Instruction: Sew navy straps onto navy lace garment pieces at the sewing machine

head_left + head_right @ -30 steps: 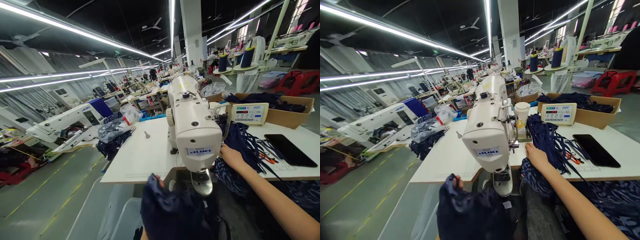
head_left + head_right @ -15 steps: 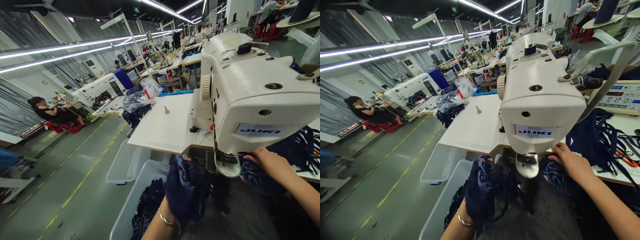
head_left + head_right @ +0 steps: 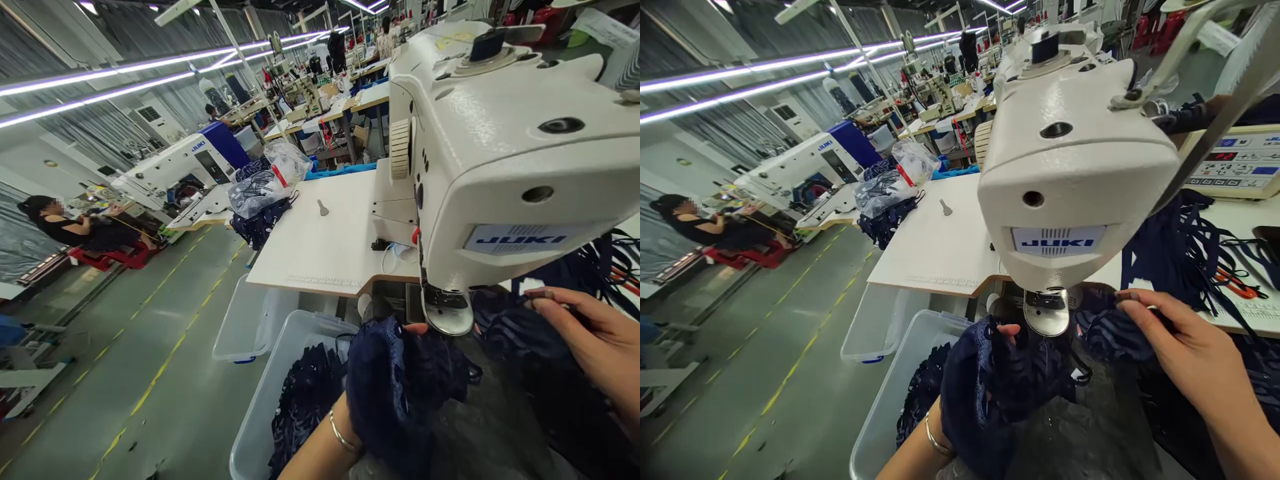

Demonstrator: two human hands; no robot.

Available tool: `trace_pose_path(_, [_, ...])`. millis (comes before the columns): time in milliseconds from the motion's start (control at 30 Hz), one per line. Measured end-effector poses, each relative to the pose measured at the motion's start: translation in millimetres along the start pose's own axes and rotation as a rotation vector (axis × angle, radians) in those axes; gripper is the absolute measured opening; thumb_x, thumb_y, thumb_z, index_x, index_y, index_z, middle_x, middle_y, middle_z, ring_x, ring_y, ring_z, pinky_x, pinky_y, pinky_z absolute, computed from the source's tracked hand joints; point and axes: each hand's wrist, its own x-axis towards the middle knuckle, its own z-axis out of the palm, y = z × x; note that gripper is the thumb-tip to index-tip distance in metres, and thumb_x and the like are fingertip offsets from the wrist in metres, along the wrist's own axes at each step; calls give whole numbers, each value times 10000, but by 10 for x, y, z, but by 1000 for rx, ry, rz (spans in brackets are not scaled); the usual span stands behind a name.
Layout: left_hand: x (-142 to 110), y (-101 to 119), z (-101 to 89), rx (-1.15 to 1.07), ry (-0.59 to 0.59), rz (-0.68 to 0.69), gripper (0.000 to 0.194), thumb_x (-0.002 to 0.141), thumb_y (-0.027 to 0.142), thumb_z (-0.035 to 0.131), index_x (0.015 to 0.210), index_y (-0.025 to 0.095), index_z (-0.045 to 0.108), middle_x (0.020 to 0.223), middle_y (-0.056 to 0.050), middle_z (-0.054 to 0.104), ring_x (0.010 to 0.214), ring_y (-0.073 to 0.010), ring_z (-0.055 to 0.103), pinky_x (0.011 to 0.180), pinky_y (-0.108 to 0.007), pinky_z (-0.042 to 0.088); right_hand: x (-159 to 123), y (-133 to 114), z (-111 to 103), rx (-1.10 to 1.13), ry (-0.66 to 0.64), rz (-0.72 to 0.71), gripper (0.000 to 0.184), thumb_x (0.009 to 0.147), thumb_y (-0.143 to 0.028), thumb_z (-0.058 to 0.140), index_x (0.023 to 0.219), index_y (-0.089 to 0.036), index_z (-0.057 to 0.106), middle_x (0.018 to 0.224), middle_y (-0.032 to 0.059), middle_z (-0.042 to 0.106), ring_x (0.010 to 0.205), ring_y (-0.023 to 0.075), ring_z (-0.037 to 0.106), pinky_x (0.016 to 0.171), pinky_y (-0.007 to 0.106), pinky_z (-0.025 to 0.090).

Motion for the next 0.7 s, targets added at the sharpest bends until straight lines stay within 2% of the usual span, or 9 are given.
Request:
trace_pose_path(33, [26,15,19,-107,-57,-16,437,870,73,582,1251,286,588,1129,-18,716,994,-219,694,836,-375,608,-123,-90,-32,110,-87,48,312,780,-568,653,962,-322,708,895,86,732,841,285,684,798,413,528])
trace_pose_path(100, [73,20,83,-322,-164,-77,453,862,117,606,1281,285,574,1177,-43,688,1054,-251,666,910,-411,577,-360,-270,-26,314,-334,33,313,724,-611,691,787,-305,707,757,88,717,708,284,681,676,394,561])
trace_pose_path(133, [91,14,123,-387,-188,-99,420,874,152,600,1271,289,589,1153,-47,687,1035,-250,667,909,-406,573,-459,-353,10,371,-469,3,314,748,-599,680,707,-288,689,823,97,731,769,293,690,704,392,570])
trace_pose_path(167, [104,6,163,-433,-198,-105,377,894,191,581,1257,289,605,1116,-52,683,1007,-244,666,900,-400,571,-537,-428,62,396,-564,-14,302,789,-560,667,689,-275,679,987,101,736,918,306,687,811,398,560])
trace_pose_path(233, [117,-15,232,-488,-184,-74,334,923,277,556,1251,289,620,1054,-63,645,965,-232,645,877,-395,563,-627,-533,183,427,-657,-62,264,839,-493,648,715,-262,675,1220,85,674,1104,309,633,965,417,496])
trace_pose_path(300, [110,-40,274,-475,-152,-14,360,915,373,583,1265,293,613,1040,-66,587,966,-226,602,873,-398,544,-644,-570,288,447,-690,-121,228,865,-458,635,772,-254,678,1324,82,610,1174,305,593,1023,432,447])
trace_pose_path(400, [82,-104,305,-349,-89,55,443,895,451,603,1307,291,574,1037,-67,531,960,-213,562,846,-384,525,-630,-526,380,502,-700,-181,230,905,-447,594,817,-241,645,1318,93,605,1178,286,578,1019,432,438])
trace_pose_path(567, [49,-256,335,-143,182,151,402,900,422,594,1275,276,573,1009,-55,508,869,-173,560,755,-324,509,-709,-417,500,563,-713,-218,227,984,-441,462,952,-254,586,1104,68,660,1044,219,603,899,349,484])
trace_pose_path(700, [-23,-271,289,-154,311,295,308,941,500,501,1076,259,637,908,-32,534,804,-154,576,699,-295,502,-807,-426,585,566,-582,-215,295,1006,-470,388,945,-248,572,868,27,587,812,177,571,732,276,484])
